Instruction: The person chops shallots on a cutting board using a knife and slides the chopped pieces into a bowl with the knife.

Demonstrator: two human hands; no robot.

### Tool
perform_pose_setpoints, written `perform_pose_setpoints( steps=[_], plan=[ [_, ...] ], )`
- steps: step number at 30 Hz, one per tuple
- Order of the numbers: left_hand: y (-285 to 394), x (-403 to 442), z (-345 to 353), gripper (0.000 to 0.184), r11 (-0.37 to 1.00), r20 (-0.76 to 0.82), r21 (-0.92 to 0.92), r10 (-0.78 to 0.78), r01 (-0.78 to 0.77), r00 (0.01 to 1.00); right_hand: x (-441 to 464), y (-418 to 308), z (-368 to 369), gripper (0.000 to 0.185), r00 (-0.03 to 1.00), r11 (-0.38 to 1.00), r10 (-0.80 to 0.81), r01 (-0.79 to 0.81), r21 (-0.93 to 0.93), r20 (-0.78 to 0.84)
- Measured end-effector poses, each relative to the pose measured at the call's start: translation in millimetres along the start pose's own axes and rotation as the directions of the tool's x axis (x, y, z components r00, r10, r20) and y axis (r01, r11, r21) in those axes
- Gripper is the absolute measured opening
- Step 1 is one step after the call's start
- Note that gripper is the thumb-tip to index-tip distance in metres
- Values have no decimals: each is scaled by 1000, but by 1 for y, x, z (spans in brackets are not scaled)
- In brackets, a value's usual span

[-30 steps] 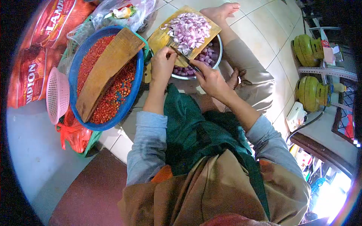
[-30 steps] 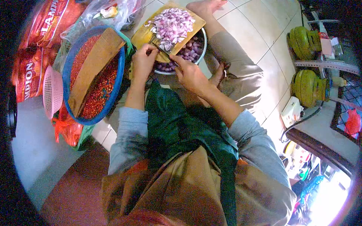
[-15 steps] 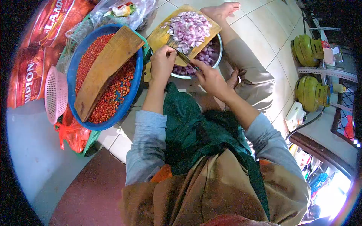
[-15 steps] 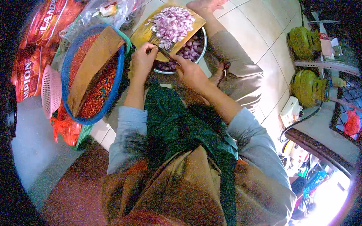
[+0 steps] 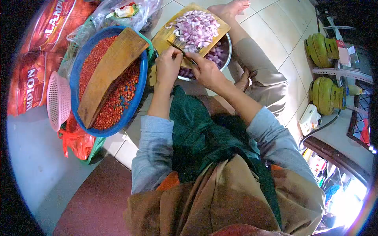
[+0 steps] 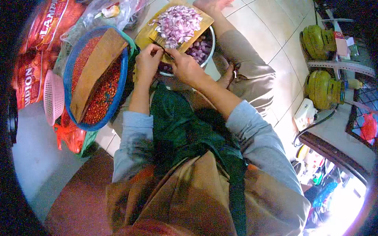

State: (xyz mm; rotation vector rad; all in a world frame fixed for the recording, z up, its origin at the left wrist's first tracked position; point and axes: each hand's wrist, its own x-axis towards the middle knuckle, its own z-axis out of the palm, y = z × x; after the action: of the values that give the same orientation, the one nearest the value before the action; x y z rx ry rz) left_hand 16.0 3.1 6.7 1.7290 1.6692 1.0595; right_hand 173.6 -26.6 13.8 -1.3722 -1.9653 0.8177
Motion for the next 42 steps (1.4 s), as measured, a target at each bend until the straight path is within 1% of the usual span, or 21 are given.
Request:
perform_pose_setpoints(
  steps=[3,4,6,9,12,15,18,21,22,25,27,30,34,36,37,39,40,42],
  plan=[
    [0,0,0,9,1000,2,-11,-26,26,1000,-9,7,1,42,999,999,-49,49,-3,-17],
    [0,-1,0,9,999,5,-15,-39,39,999,-17,1,-5,42,1000,1000,1,-1,-30,1],
    [-2,-1,1,10,999,-14,-38,-6,5,1000,-34,-10,-22,41,994,991,101,-97,-92,37],
    [-4,-1,2,10,999,-19,-45,15,-16,1000,-42,-7,-34,41,994,995,97,-97,-10,57],
    [0,-1,0,10,1000,-19,-9,27,-27,999,-38,-20,-38,41,983,984,175,-176,12,54],
    [0,-1,-2,11,1000,-21,23,17,-17,1000,-32,-20,-34,40,994,994,107,-108,20,38],
    [-3,1,0,12,1000,2,17,-23,23,1000,-28,-23,-33,39,997,997,72,-72,-12,29],
    [-5,0,0,13,998,21,-37,-42,42,999,-20,-30,-34,39,991,993,121,-120,-22,65],
    [-5,0,1,13,997,22,-60,-39,40,999,-17,-28,-31,39,993,995,102,-101,-15,61],
    [-6,1,1,12,1000,15,7,-20,20,1000,-7,-16,-18,39,998,999,45,-45,-1,34],
    [-6,0,1,12,1000,8,10,-12,12,1000,-3,-10,-8,40,1000,1000,9,-9,-8,5],
    [-3,-2,0,11,1000,16,18,-10,10,1000,-1,-5,0,40,1000,999,16,-16,38,6],
    [3,-4,-2,10,999,-12,-22,-28,28,1000,-19,-1,-2,43,998,998,65,-64,-27,24],
    [-1,-4,0,9,999,-29,-31,13,-14,999,-39,-12,-16,44,991,990,124,-120,-73,46],
    [-3,-4,2,10,999,-36,-36,34,-35,999,-46,-10,-21,44,991,991,123,-120,-59,60],
    [-4,-4,5,15,996,-40,-88,-30,26,999,-57,-9,-29,45,989,992,125,-123,-28,83],
    [-4,-4,6,19,992,-41,-112,-59,54,997,-57,-10,-31,45,982,987,157,-152,-47,108],
    [-3,-5,6,18,990,-22,-137,-37,33,999,-55,-15,-36,45,963,975,218,-207,-83,157]
  ],
)
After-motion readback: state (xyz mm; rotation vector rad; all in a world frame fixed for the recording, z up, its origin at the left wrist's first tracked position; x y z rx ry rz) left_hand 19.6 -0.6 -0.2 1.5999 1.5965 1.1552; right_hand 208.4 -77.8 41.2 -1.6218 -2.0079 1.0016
